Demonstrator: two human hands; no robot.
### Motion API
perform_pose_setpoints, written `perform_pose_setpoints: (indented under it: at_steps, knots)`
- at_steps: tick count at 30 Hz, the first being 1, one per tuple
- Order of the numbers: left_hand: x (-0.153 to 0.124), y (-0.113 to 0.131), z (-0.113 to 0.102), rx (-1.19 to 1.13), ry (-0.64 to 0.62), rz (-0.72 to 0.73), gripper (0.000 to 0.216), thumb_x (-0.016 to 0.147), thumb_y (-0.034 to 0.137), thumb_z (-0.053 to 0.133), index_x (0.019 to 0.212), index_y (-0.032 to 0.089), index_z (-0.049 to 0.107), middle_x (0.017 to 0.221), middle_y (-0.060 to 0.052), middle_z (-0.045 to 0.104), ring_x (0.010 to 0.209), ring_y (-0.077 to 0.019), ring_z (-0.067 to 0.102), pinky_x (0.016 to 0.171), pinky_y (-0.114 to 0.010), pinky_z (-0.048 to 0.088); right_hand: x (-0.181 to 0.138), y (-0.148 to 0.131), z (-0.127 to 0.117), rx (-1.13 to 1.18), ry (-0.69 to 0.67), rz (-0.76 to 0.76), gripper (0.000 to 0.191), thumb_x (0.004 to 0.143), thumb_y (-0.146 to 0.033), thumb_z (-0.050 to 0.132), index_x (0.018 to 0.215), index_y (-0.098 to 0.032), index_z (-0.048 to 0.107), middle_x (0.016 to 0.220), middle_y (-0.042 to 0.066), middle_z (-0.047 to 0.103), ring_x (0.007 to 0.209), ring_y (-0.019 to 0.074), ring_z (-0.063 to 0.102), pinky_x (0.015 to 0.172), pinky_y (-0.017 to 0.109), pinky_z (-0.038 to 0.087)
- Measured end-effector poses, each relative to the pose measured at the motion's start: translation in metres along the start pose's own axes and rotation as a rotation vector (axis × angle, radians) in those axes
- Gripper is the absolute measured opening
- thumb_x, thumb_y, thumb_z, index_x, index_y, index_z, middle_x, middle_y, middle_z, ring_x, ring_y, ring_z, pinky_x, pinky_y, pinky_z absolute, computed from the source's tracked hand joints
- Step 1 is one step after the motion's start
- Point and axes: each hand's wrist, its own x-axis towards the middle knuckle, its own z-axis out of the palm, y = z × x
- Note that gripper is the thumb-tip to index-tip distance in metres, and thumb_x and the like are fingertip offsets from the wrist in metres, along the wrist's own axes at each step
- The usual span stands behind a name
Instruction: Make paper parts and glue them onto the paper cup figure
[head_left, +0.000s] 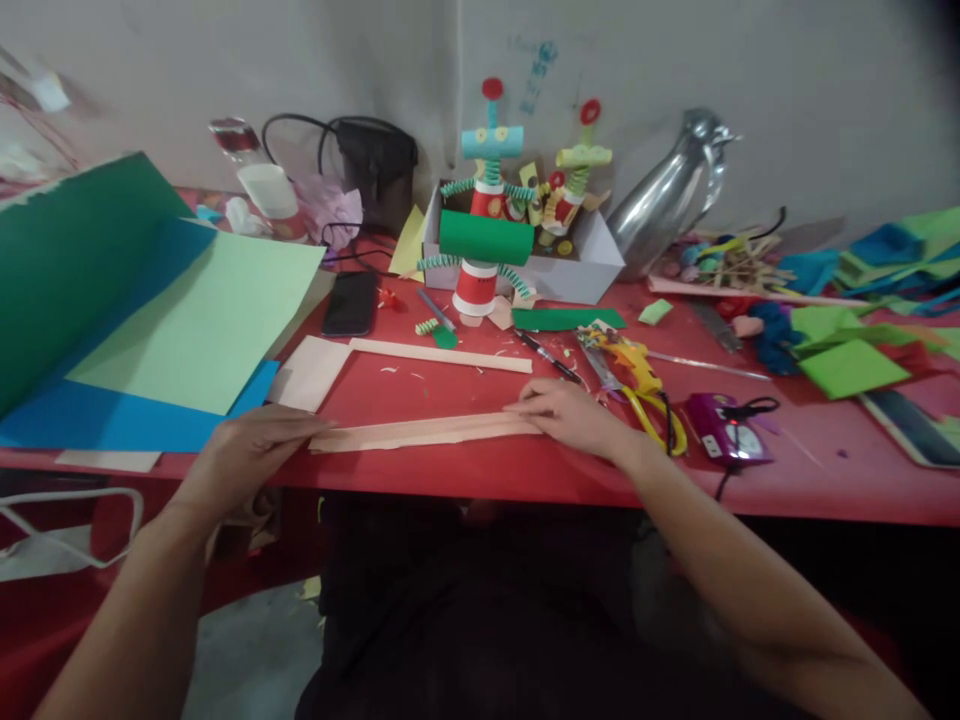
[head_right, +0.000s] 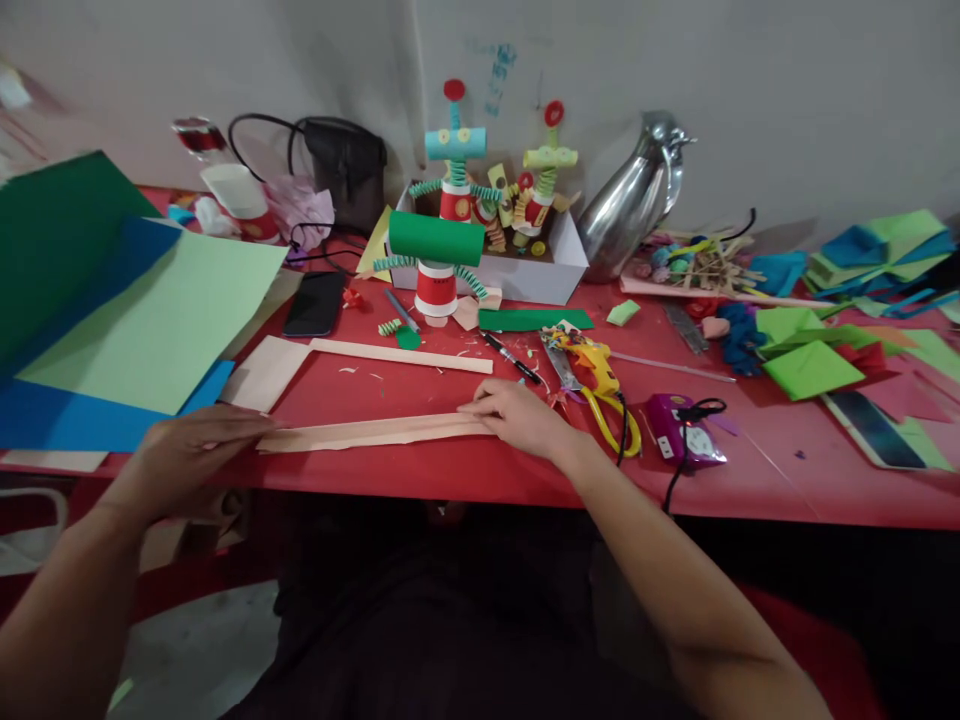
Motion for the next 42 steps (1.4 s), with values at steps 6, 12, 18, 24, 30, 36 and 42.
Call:
perform_pose_setpoints:
  at_steps: [6,12,18,24,30,36,42]
  knots:
    - [-0.016,-0.009,0.005,0.079,-0.032,0.133,0.028,0.085,0.033,0.052,0.098,0.037,0.077,0.104,0.002,0.076,0.096,-0.0222,0.069,0.093,-0.038,0.05,-0.017,-0.006,0.002,-0.22,-0.024,-0.115,0.045,0.09,-0.003,0.045,0.121,-0.025,0.068,0.109,0.008,0.065,0.1,0.0201,0.058,0.087,0.035,0.047]
    - [-0.028,0.004,0.01,0.251,0.005,0.227,0.042,0.083,0.015,0.046,0.109,0.033,0.073,0.111,0.0,0.074,0.101,-0.0244,0.067,0.092,-0.041,0.05,-0.032,-0.025,0.015,-0.465,-0.042,-0.115,0.051,0.087,0.001,0.041,0.131,-0.017,0.059,0.121,0.013,0.062,0.109,0.0253,0.053,0.092,0.042,0.045]
    - [-0.01,0.07,0.045,0.285,0.097,0.163,0.037,0.083,0.009,0.046,0.106,0.019,0.072,0.11,-0.01,0.073,0.104,-0.027,0.065,0.098,-0.044,0.048,-0.041,-0.036,0.03,-0.568,0.011,-0.068,0.052,0.087,0.002,0.039,0.134,-0.014,0.055,0.133,0.014,0.058,0.122,0.0293,0.047,0.097,0.045,0.045]
    - [0.012,0.151,0.101,0.256,0.055,0.177,0.042,0.096,0.034,0.046,0.132,0.017,0.059,0.136,-0.012,0.061,0.126,-0.0313,0.055,0.11,-0.052,0.037,-0.032,-0.059,0.034,-0.557,0.005,0.02,0.045,0.088,0.0,0.039,0.128,-0.01,0.059,0.126,0.017,0.061,0.113,0.0283,0.055,0.096,0.044,0.047]
    - [0.004,0.151,0.103,0.231,-0.004,0.171,0.05,0.098,0.037,0.043,0.145,0.022,0.044,0.15,-0.007,0.044,0.14,-0.0272,0.04,0.119,-0.051,0.024,-0.026,-0.082,0.052,-0.463,0.106,0.151,0.042,0.098,-0.026,0.043,0.138,-0.017,0.051,0.121,0.015,0.063,0.109,0.0308,0.054,0.088,0.046,0.049]
    - [-0.024,0.092,0.069,0.219,0.064,0.049,0.04,0.098,0.032,0.041,0.134,0.023,0.058,0.139,-0.006,0.058,0.132,-0.0242,0.051,0.113,-0.045,0.036,-0.041,-0.069,0.05,-0.367,0.187,0.176,0.037,0.1,-0.029,0.041,0.13,-0.019,0.059,0.127,0.011,0.062,0.115,0.0264,0.053,0.094,0.042,0.046]
    - [-0.018,0.056,0.043,0.236,0.174,-0.145,0.026,0.09,0.035,0.053,0.098,0.021,0.074,0.106,-0.008,0.075,0.103,-0.0276,0.067,0.095,-0.042,0.049,-0.016,-0.053,0.041,-0.286,0.223,0.252,0.016,0.093,-0.027,0.058,0.089,-0.018,0.069,0.094,0.009,0.066,0.092,0.0229,0.056,0.085,0.037,0.045]
